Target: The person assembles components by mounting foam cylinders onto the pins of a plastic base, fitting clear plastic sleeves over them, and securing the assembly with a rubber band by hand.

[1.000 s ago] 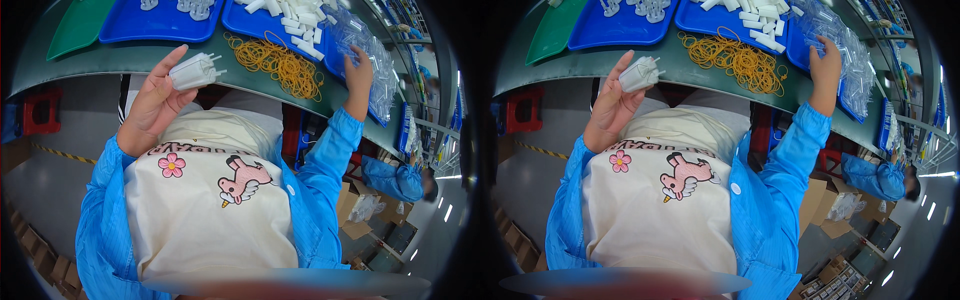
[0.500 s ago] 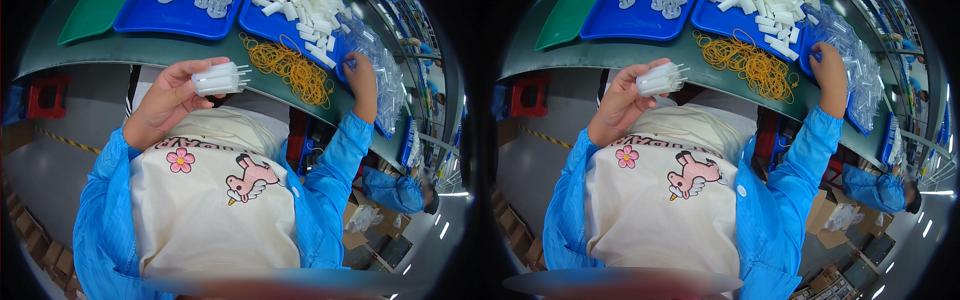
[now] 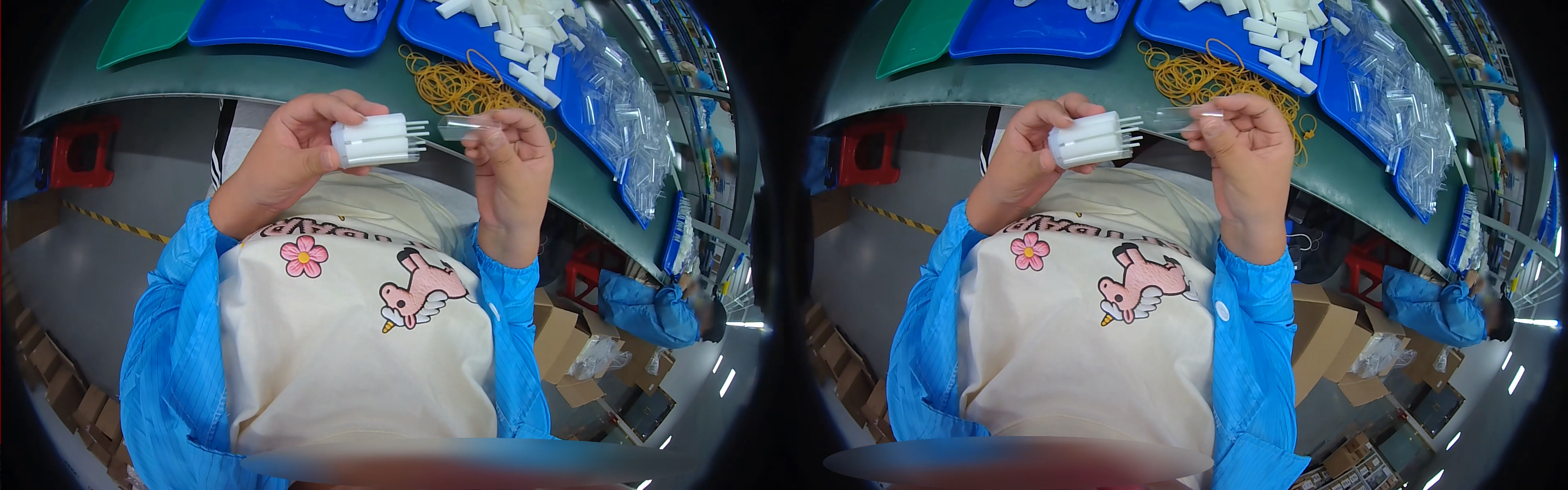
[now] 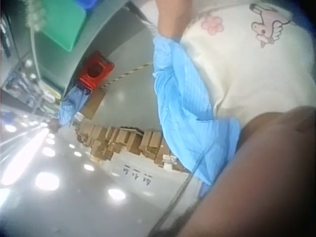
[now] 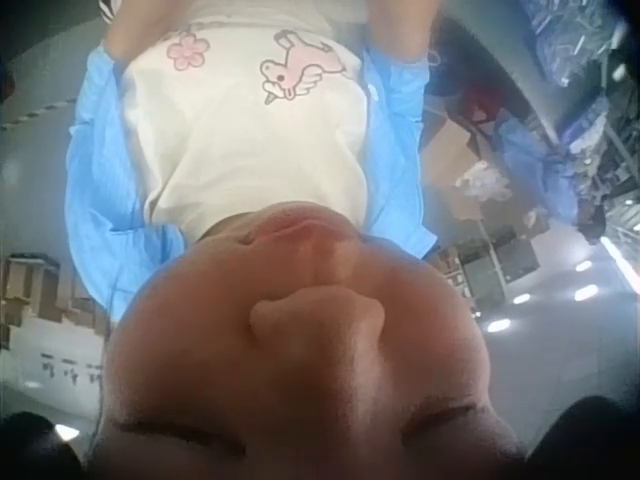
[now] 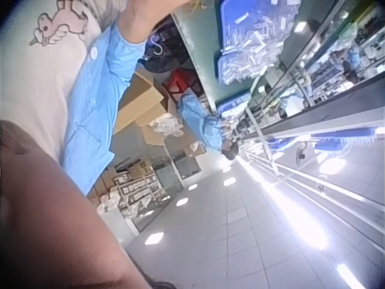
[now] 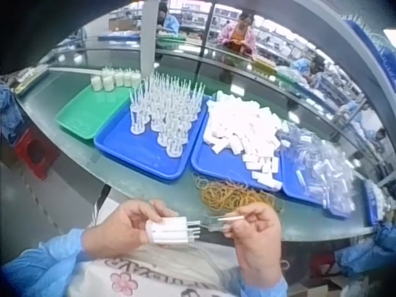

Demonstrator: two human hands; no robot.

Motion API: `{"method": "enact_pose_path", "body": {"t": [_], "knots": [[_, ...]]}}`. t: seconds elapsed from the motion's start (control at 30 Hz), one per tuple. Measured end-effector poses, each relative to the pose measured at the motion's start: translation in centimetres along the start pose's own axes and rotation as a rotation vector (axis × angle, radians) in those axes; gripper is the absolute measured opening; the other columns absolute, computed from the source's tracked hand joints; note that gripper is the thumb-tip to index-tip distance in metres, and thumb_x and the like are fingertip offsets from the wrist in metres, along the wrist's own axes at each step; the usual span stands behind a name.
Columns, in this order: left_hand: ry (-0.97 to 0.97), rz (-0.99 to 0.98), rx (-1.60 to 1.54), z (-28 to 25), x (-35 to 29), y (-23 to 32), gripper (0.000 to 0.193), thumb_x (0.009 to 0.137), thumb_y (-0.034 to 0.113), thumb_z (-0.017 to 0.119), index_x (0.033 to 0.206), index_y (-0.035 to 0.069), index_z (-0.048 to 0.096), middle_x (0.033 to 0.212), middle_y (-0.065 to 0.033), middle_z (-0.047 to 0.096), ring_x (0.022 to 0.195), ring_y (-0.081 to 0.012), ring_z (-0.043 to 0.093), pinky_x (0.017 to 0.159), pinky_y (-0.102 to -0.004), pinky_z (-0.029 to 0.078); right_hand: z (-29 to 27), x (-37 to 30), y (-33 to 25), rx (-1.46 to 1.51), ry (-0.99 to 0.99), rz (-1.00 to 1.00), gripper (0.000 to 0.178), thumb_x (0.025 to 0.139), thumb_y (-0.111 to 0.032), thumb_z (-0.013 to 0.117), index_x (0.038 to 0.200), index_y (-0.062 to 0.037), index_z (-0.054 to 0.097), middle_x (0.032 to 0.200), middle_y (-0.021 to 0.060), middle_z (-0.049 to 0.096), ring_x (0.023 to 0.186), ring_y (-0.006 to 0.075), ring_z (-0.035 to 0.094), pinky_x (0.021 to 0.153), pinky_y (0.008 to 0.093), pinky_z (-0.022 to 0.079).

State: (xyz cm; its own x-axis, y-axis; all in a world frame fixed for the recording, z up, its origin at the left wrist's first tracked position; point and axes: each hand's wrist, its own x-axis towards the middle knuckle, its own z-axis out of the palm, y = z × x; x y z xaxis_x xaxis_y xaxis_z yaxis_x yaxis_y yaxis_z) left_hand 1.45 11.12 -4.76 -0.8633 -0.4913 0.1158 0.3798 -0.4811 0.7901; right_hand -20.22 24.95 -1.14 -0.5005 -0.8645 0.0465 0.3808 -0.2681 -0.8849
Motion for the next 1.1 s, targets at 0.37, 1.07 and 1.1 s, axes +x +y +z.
{"method": "enact_pose_path", "body": {"t": [0.37, 1.07, 1.1], "knots": [[0.001, 0.051, 0.06, 0.3, -0.3, 0.1, 0.032, 0.076, 0.01, 0.079, 0.105, 0.005, 0.065, 0.123, -0.0131, 0.057, 0.114, -0.0248, 0.058, 0.096, -0.0376, 0.052, 1.6, -1.2, 0.8, -0.136, -0.06, -0.046, 0.024, 0.083, 0.007, 0.068, 0.105, 0.0042, 0.059, 0.101, 0.0195, 0.067, 0.086, 0.023, 0.07, 0.075, 0.0307, 0.059], [-0.091, -0.046, 0.367, -0.3, -0.1, 3.1, 0.044, 0.073, 0.021, 0.084, 0.11, 0.001, 0.069, 0.11, -0.0094, 0.057, 0.105, -0.0188, 0.058, 0.089, -0.0293, 0.049, 2.2, -2.3, 3.8, -0.086, -0.029, -0.134, 0.019, 0.086, 0.008, 0.064, 0.103, 0.003, 0.058, 0.105, 0.0179, 0.062, 0.088, 0.0237, 0.069, 0.074, 0.0309, 0.059], [-0.107, -0.091, 0.398, -0.4, -0.1, 3.4, 0.044, 0.073, 0.021, 0.084, 0.109, 0.001, 0.069, 0.109, -0.0097, 0.057, 0.105, -0.0191, 0.058, 0.089, -0.0294, 0.049, 2.1, -2.2, 3.9, -0.103, -0.062, -0.127, 0.019, 0.086, 0.009, 0.064, 0.103, 0.0029, 0.058, 0.104, 0.0175, 0.062, 0.088, 0.0243, 0.07, 0.074, 0.031, 0.059]]}}
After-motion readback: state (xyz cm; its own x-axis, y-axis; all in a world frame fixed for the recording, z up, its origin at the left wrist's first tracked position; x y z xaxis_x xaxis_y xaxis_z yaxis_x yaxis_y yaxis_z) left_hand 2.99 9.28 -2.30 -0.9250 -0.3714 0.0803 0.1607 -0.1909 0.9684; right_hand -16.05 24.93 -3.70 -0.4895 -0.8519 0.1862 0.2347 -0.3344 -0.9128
